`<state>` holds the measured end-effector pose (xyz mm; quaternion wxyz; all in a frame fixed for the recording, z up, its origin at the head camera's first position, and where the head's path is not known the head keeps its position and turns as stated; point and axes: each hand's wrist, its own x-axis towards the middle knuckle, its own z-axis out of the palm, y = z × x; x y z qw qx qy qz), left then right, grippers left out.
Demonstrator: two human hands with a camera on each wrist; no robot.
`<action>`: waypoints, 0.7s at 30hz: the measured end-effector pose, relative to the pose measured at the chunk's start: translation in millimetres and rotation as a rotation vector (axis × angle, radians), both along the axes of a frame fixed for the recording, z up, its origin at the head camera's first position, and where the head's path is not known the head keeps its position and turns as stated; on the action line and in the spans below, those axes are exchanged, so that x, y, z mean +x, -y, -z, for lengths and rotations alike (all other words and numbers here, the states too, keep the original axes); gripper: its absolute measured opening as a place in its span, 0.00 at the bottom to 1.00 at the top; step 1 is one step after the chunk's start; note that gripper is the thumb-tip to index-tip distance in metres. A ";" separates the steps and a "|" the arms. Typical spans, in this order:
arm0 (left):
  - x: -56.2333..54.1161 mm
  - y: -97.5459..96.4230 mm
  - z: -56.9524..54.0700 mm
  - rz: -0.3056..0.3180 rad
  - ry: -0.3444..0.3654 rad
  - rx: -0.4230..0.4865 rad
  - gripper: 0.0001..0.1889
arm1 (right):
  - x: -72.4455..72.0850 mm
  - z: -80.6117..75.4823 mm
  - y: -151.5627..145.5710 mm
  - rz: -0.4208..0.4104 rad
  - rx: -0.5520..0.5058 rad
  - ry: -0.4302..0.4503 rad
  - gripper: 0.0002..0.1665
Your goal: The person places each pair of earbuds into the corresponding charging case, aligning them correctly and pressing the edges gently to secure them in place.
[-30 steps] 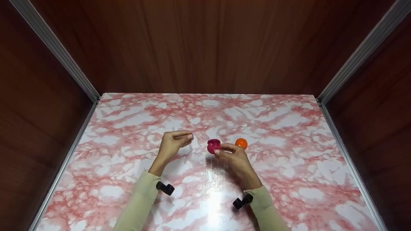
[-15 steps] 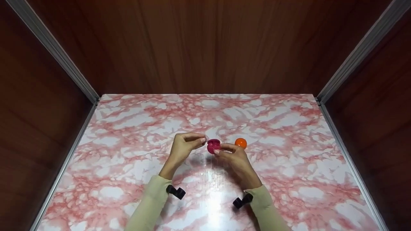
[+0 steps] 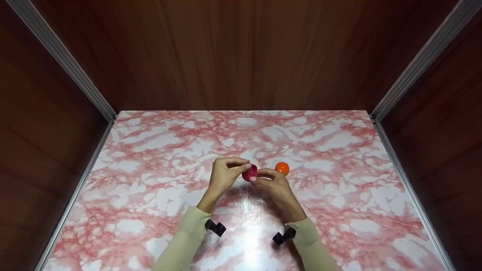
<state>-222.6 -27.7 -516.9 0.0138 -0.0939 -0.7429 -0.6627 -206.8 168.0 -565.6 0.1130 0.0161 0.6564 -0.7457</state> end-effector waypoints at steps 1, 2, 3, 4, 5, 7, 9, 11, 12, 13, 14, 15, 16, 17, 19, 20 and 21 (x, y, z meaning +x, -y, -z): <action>0.6 -1.3 0.7 -0.013 -0.016 -0.018 0.06 | 0.2 0.1 0.3 -0.002 -0.014 -0.004 0.20; 1.3 -2.4 1.3 -0.024 -0.033 -0.036 0.06 | 0.1 0.3 0.7 -0.005 -0.029 -0.011 0.20; 1.7 -3.4 2.2 -0.032 -0.052 -0.050 0.06 | 0.2 0.4 1.0 -0.009 -0.039 -0.017 0.19; 2.3 -4.3 3.0 -0.036 -0.068 -0.063 0.06 | 0.0 1.1 1.1 -0.016 -0.049 -0.021 0.18; 3.0 -5.1 3.4 -0.039 -0.079 -0.073 0.06 | 0.1 1.3 1.2 -0.020 -0.057 -0.027 0.18; 4.1 -6.3 4.2 -0.040 -0.100 -0.088 0.06 | 0.2 1.8 1.5 -0.031 -0.069 -0.040 0.17; 4.7 -6.8 4.4 -0.034 -0.109 -0.091 0.05 | 0.1 2.1 1.9 -0.036 -0.076 -0.044 0.18; 5.4 -7.2 4.0 -0.023 -0.113 -0.093 0.05 | 0.3 2.1 2.3 -0.036 -0.088 -0.046 0.18; 5.7 -7.4 3.7 -0.016 -0.117 -0.096 0.04 | 0.4 2.3 2.4 -0.035 -0.089 -0.048 0.18; 5.9 -7.4 3.6 -0.009 -0.123 -0.103 0.04 | 0.3 2.8 2.6 -0.033 -0.089 -0.050 0.18; 6.1 -7.5 3.5 -0.003 -0.131 -0.114 0.04 | 0.1 3.0 2.7 -0.029 -0.082 -0.052 0.18; 6.4 -7.5 3.4 0.005 -0.142 -0.126 0.04 | 0.0 3.2 2.8 -0.025 -0.076 -0.054 0.18; 6.6 -7.4 3.3 0.011 -0.153 -0.141 0.04 | -0.2 3.5 3.0 -0.022 -0.071 -0.056 0.18; 7.0 -7.3 3.4 0.013 -0.167 -0.159 0.04 | -0.2 3.8 3.1 -0.016 -0.068 -0.058 0.18; 8.0 -6.6 3.3 0.017 -0.195 -0.195 0.04 | -0.4 4.2 3.1 -0.012 -0.060 -0.061 0.18; 8.6 -6.2 3.1 0.016 -0.207 -0.209 0.05 | -0.3 4.4 3.1 -0.011 -0.057 -0.062 0.18; 9.3 -5.5 2.9 0.015 -0.220 -0.227 0.05 | -0.2 4.8 3.0 -0.011 -0.060 -0.059 0.18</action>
